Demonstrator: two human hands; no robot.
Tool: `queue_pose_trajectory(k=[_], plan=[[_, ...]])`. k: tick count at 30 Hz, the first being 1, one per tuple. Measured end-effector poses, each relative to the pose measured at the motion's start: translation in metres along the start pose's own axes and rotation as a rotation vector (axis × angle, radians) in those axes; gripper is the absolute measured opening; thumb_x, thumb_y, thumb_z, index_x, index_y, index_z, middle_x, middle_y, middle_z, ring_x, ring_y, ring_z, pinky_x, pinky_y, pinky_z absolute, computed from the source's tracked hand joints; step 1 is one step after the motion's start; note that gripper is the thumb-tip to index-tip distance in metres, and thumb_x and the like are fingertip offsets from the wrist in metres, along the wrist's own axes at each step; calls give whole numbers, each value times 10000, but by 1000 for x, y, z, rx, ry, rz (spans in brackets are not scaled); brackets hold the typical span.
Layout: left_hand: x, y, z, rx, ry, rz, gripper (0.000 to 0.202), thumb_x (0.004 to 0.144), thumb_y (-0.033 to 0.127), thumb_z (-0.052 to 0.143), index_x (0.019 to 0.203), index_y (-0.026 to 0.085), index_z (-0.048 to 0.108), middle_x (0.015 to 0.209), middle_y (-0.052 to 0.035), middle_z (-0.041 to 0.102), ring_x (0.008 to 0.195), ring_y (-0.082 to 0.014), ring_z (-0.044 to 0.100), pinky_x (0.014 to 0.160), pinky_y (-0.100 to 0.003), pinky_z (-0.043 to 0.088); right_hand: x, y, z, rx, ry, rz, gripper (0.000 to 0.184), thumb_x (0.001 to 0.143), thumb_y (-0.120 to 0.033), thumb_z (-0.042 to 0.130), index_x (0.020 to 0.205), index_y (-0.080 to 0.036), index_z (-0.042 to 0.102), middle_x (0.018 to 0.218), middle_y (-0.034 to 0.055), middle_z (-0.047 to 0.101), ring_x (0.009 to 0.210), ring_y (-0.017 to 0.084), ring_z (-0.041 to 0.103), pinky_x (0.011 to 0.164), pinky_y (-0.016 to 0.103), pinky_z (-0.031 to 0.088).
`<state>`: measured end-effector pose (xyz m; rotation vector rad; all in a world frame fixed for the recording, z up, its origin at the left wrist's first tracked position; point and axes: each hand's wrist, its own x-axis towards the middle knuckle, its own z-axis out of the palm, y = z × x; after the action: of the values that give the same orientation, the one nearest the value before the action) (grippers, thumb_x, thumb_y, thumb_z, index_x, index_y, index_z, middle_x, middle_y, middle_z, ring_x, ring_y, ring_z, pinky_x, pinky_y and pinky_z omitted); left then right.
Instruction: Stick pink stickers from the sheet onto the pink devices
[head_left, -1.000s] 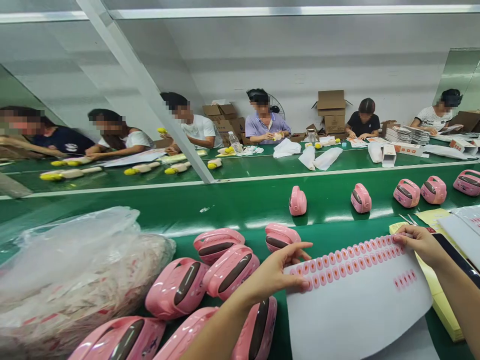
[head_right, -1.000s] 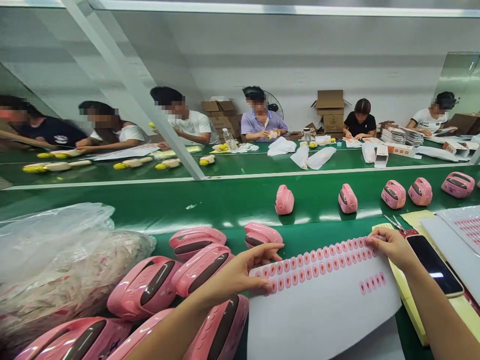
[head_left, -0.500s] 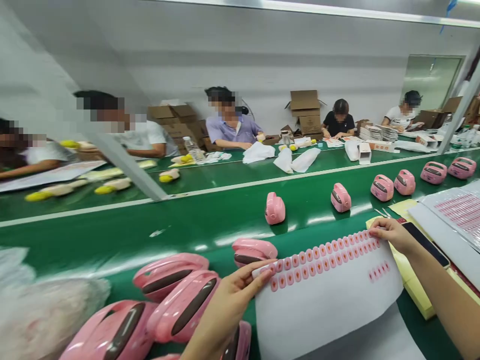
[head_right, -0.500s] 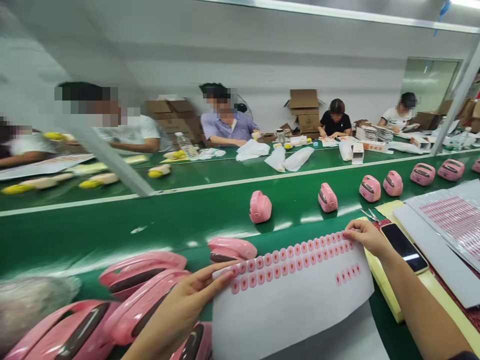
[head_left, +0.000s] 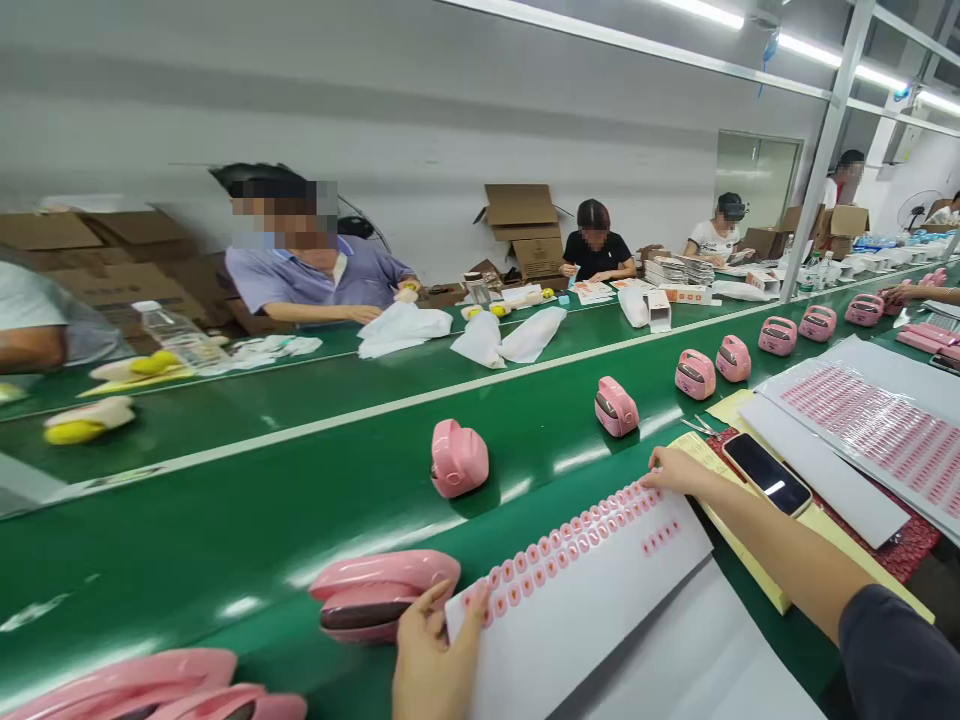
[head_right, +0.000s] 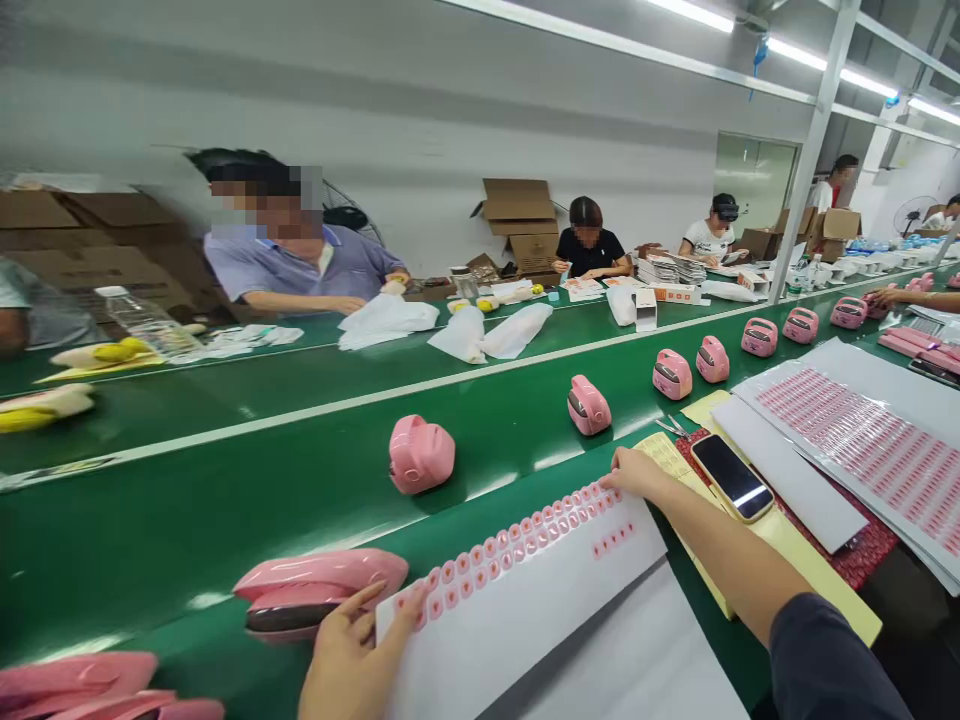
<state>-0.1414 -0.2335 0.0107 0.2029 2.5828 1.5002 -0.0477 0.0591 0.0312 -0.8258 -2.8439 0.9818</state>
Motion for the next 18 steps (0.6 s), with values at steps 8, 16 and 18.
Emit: queue_pose_trajectory(k=[8,16,18], plan=[[-18,-26,16,843,158,433,457,824,226,269,1138,74,565,1214,-234,545,1111,-356,512,905,-485,405,-12,-28,47,-287,33,-117,307,822,-139,498,1124,-99,539,1222,219,499,1158,323,453,903,441,380],[-16,-32,38,997,-266,484,551,857,390,236,1346,188,390,1433,-73,351,1330,-287,275,1014,-570,237,-32,-27,72,-271,-111,-323,553,894,-504,333,1369,-221,328,1477,131,249,1373,273,170,1030,663,64],[-17,-31,34,1037,-296,443,563,859,418,218,1366,205,344,1455,-56,303,1347,-264,231,1026,-570,209,-33,-22,73,-244,-97,-340,561,893,-534,299,1372,-242,322,1486,119,224,1381,247,153,1038,652,26]])
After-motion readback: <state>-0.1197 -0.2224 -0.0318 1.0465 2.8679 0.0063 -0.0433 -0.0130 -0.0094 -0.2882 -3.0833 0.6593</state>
